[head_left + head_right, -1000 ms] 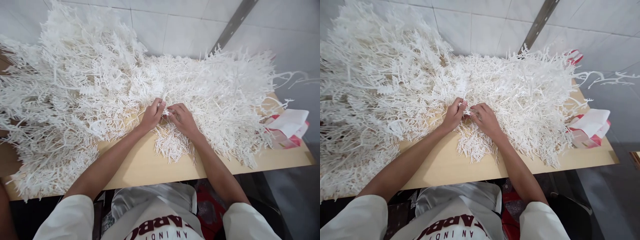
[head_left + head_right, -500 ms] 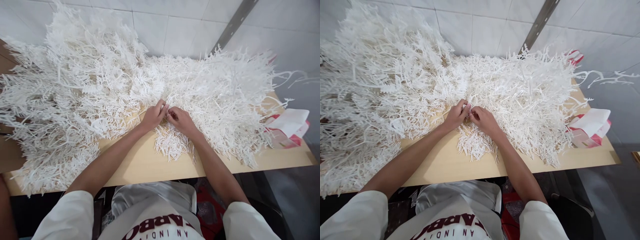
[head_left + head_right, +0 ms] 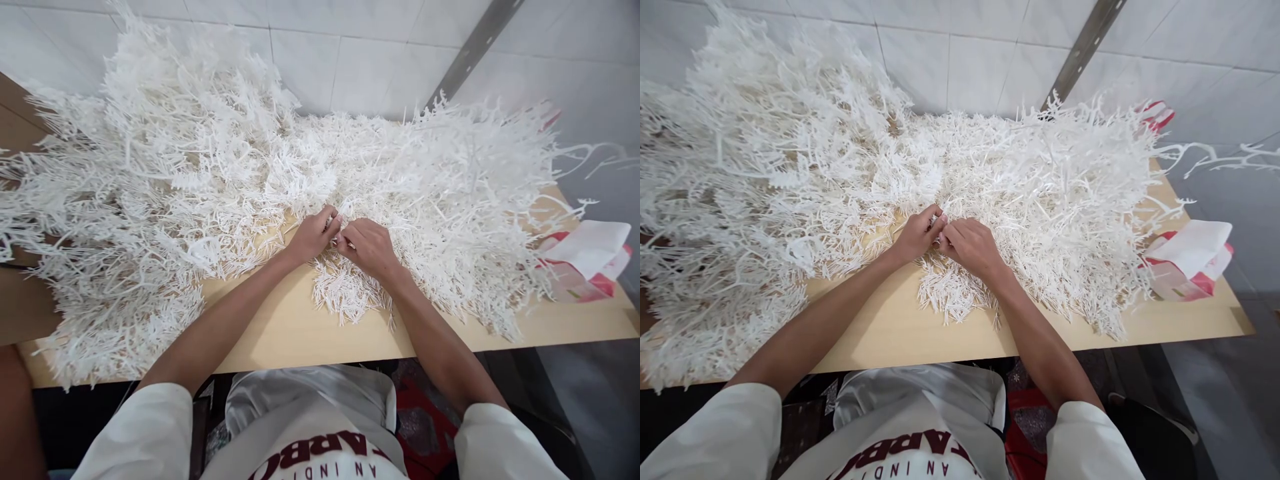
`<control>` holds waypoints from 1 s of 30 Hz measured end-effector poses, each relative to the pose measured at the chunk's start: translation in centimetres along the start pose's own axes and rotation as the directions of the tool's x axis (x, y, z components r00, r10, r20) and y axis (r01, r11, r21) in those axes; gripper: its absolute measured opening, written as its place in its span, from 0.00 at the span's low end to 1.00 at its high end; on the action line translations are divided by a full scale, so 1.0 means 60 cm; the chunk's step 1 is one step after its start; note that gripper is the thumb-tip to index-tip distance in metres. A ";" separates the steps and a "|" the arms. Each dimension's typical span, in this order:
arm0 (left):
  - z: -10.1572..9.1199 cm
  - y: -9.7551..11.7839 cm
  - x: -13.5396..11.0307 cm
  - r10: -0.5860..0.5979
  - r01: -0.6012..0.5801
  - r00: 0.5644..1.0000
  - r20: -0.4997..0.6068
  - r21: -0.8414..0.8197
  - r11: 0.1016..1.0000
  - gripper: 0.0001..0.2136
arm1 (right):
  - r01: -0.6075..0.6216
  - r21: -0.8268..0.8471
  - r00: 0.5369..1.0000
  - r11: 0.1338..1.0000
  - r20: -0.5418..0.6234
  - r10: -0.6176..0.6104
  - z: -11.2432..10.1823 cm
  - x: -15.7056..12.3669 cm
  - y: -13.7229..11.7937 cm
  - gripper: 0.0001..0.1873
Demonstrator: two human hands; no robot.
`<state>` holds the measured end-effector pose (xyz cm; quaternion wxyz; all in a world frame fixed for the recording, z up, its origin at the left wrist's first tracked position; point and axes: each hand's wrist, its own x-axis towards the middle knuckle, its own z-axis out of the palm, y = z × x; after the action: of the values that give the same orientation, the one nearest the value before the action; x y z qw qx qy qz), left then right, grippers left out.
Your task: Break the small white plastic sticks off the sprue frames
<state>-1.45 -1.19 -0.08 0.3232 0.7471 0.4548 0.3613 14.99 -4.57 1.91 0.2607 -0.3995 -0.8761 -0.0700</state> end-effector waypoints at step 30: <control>-0.004 -0.002 0.001 -0.065 0.063 0.998 -0.012 -0.101 0.993 0.12 | -0.086 0.027 0.996 0.996 0.034 0.085 0.005 0.001 -0.014 0.20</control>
<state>-1.66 -1.08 -0.05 0.3683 0.7121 0.4623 0.3787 14.23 -4.98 1.77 0.2548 -0.4340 -0.8632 -0.0397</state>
